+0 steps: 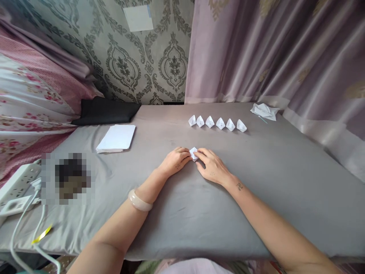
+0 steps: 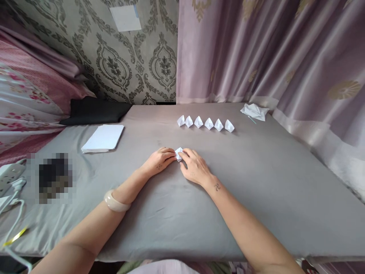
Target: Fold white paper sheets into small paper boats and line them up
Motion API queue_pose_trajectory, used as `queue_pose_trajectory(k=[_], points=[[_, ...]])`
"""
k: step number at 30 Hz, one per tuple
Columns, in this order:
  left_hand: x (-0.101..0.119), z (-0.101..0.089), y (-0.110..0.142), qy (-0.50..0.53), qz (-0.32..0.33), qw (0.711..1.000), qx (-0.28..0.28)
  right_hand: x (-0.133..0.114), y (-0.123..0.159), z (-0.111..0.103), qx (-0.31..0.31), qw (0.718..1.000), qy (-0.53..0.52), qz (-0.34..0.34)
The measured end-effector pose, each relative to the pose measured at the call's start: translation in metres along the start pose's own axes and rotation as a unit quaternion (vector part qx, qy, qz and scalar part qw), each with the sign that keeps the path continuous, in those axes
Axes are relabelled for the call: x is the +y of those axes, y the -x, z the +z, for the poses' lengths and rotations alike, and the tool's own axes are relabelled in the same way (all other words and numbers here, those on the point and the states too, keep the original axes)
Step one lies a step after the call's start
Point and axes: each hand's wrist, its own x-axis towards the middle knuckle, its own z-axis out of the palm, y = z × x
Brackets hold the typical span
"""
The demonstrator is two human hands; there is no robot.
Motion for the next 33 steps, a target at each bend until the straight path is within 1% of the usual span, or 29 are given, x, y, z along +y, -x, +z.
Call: queue_pose_trajectory(k=[4, 9, 11, 15, 18, 20, 22, 24, 26, 29, 33], points=[[0.006, -0.002, 0.0, -0.049, 0.004, 0.999, -0.013, -0.001, -0.002, 0.006, 0.018, 1.0, 0.017, 0.008], [0.011, -0.002, 0.0, -0.104, 0.013, 0.994, -0.034, -0.003, -0.006, 0.009, 0.017, 0.999, 0.05, 0.003], [0.01, -0.001, 0.0, -0.11, 0.015, 0.993, -0.036, -0.004, -0.006, 0.009, 0.008, 0.998, 0.064, 0.001], [0.007, 0.003, 0.0, -0.09, 0.002, 0.996, -0.015, -0.002, -0.008, 0.009, 0.007, 0.998, 0.06, 0.013], [0.004, 0.006, -0.002, -0.017, -0.041, 0.999, 0.009, 0.001, -0.009, 0.009, 0.016, 0.999, 0.019, 0.04], [0.003, 0.008, -0.004, 0.047, -0.09, 0.994, 0.034, 0.004, -0.01, 0.01, 0.025, 0.998, -0.021, 0.058], [0.002, 0.009, -0.006, 0.086, -0.132, 0.986, 0.053, 0.008, -0.011, 0.012, 0.042, 0.993, -0.072, 0.085], [0.002, 0.008, -0.007, 0.097, -0.162, 0.98, 0.061, 0.011, -0.012, 0.014, 0.059, 0.985, -0.115, 0.116], [0.002, 0.006, -0.009, 0.109, -0.191, 0.973, 0.065, 0.014, -0.014, 0.017, 0.068, 0.978, -0.137, 0.139], [0.003, 0.004, -0.01, 0.122, -0.222, 0.965, 0.063, 0.018, -0.017, 0.019, 0.076, 0.974, -0.142, 0.159], [0.004, 0.003, -0.011, 0.134, -0.242, 0.959, 0.056, 0.021, -0.02, 0.021, 0.082, 0.968, -0.146, 0.186]])
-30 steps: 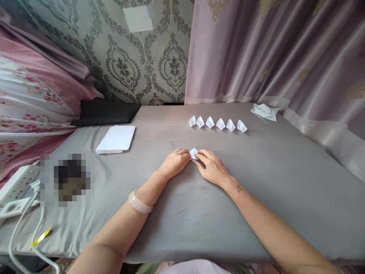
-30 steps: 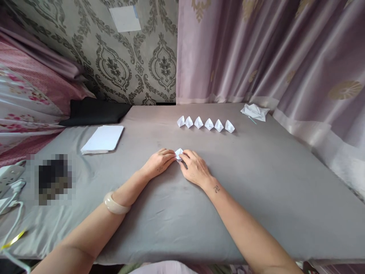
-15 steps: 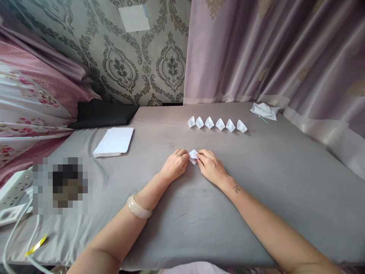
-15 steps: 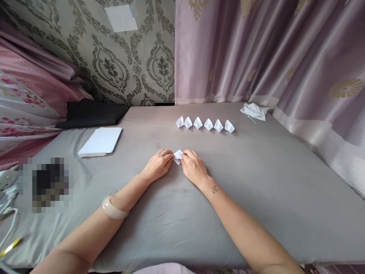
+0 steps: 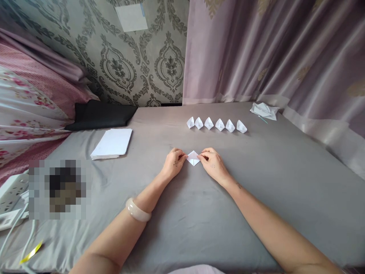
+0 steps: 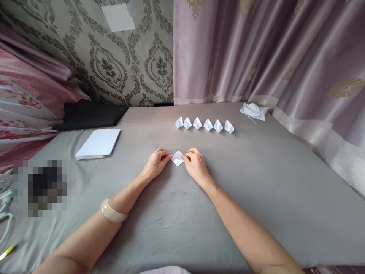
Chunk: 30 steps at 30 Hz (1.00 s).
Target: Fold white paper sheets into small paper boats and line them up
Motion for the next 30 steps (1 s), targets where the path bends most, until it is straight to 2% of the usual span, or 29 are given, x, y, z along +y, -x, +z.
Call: queue_pose_trajectory(k=[7, 17, 23, 25, 27, 30], points=[[0.001, 0.001, -0.004, 0.009, -0.028, 1.0, -0.004, -0.005, -0.001, 0.001, 0.001, 0.999, 0.004, 0.037], [-0.002, 0.003, -0.007, -0.015, -0.009, 1.0, -0.007, -0.009, -0.004, -0.002, -0.028, 0.998, 0.026, 0.057], [-0.002, 0.002, -0.005, -0.033, -0.014, 0.999, -0.016, -0.012, -0.003, -0.008, -0.055, 0.993, 0.081, 0.061], [-0.002, 0.004, -0.003, -0.057, 0.013, 0.998, -0.006, -0.012, -0.004, -0.01, -0.064, 0.992, 0.093, 0.055], [-0.001, 0.006, -0.002, -0.094, 0.067, 0.993, -0.01, -0.01, -0.005, -0.013, -0.071, 0.992, 0.09, 0.046], [0.001, 0.007, 0.001, -0.172, 0.153, 0.972, -0.051, -0.001, -0.009, -0.016, -0.069, 0.995, 0.057, 0.038]])
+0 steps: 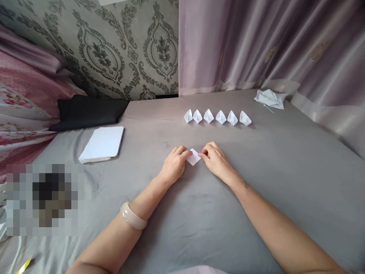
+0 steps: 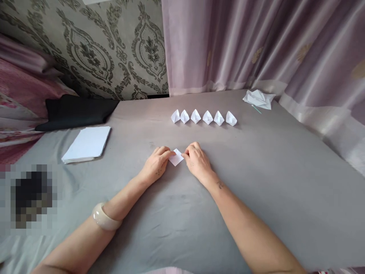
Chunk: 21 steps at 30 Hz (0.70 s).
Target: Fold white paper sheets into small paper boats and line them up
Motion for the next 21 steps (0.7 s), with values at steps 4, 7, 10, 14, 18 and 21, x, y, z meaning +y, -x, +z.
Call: queue_pose_trajectory(k=[4, 7, 10, 14, 18, 21], points=[[0.002, -0.002, 0.003, -0.08, 0.04, 0.996, -0.018, 0.013, 0.0, -0.004, 0.021, 0.99, -0.119, 0.074], [0.003, -0.004, 0.005, -0.094, 0.046, 0.994, -0.013, 0.014, 0.006, -0.005, 0.026, 0.985, -0.152, 0.081], [0.004, -0.006, 0.005, -0.098, 0.042, 0.994, -0.016, 0.008, 0.011, -0.003, 0.015, 0.993, -0.112, 0.024], [0.007, -0.008, 0.006, -0.116, 0.037, 0.992, -0.026, 0.001, 0.011, 0.002, 0.02, 0.998, -0.059, 0.0], [0.013, -0.009, 0.008, -0.161, 0.035, 0.985, -0.045, -0.005, 0.012, 0.006, 0.033, 0.999, -0.013, 0.004], [0.02, -0.01, 0.011, -0.2, 0.031, 0.977, -0.062, -0.012, 0.019, 0.008, 0.056, 0.998, 0.03, -0.028]])
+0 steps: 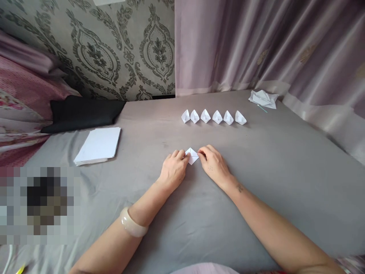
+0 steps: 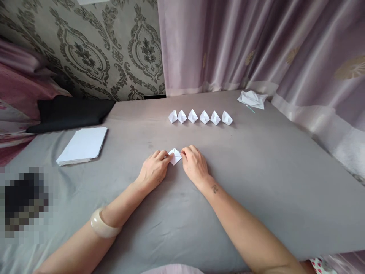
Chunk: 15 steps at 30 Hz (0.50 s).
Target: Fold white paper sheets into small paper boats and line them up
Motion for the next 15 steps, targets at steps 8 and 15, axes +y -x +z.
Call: queue_pose_trajectory(k=[8, 15], points=[[0.006, -0.008, 0.002, -0.013, 0.001, 0.999, -0.043, 0.009, 0.0, -0.008, 0.0, 0.997, -0.045, 0.054], [0.006, -0.002, 0.003, -0.04, 0.02, 0.999, -0.029, 0.015, -0.003, -0.007, -0.035, 0.996, -0.064, 0.054]])
